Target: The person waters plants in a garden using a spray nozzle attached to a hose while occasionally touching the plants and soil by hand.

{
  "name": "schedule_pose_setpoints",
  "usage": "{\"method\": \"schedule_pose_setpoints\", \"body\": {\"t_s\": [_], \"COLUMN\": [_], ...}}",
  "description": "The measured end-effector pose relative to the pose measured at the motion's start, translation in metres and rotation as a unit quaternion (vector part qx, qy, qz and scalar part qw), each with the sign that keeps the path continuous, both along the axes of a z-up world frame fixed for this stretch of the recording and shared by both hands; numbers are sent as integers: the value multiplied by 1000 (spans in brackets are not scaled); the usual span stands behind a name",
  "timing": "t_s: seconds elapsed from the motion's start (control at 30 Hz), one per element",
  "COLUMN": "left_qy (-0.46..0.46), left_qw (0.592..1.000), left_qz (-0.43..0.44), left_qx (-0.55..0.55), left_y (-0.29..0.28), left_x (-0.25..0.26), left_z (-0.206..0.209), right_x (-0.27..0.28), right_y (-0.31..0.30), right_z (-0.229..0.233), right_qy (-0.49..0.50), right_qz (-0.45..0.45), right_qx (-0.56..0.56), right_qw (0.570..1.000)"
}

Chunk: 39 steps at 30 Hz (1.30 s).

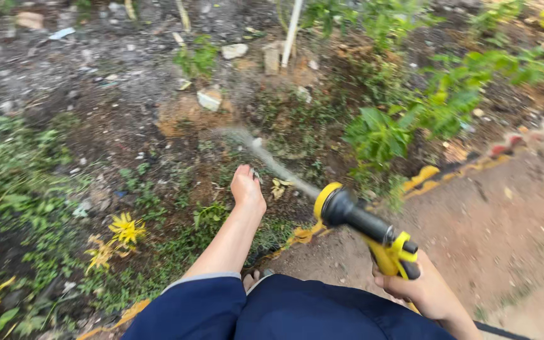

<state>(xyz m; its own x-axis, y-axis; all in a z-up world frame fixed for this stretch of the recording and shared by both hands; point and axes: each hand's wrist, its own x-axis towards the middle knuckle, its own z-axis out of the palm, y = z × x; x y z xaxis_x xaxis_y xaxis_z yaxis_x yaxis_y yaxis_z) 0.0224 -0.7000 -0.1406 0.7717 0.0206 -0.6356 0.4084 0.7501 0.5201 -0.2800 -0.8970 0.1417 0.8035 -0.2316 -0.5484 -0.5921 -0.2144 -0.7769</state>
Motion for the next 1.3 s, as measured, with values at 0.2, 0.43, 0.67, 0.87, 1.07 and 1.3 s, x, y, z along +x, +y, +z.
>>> {"method": "schedule_pose_setpoints", "body": {"t_s": [0.2,0.43,0.67,0.87,1.07,1.3], "left_qy": [4,-2,-65,-65,-57,-57], "left_qw": [989,993,990,989,990,989], "left_qz": [68,117,124,131,121,129], "left_qx": [129,14,4,25,46,48], "left_y": [52,72,68,60,51,48], "left_x": [2,-3,10,21,28,36], "left_z": [-26,35,93,112,113,115], "right_x": [42,82,105,118,126,135], "right_y": [-12,-53,-93,-105,-102,-91], "right_z": [-19,-16,-2,4,20,34], "right_qy": [-59,-80,-117,-192,-181,-232], "right_qz": [-9,27,62,120,67,102], "right_qx": [28,48,2,8,96,220], "right_qw": [998,995,991,974,977,942]}}
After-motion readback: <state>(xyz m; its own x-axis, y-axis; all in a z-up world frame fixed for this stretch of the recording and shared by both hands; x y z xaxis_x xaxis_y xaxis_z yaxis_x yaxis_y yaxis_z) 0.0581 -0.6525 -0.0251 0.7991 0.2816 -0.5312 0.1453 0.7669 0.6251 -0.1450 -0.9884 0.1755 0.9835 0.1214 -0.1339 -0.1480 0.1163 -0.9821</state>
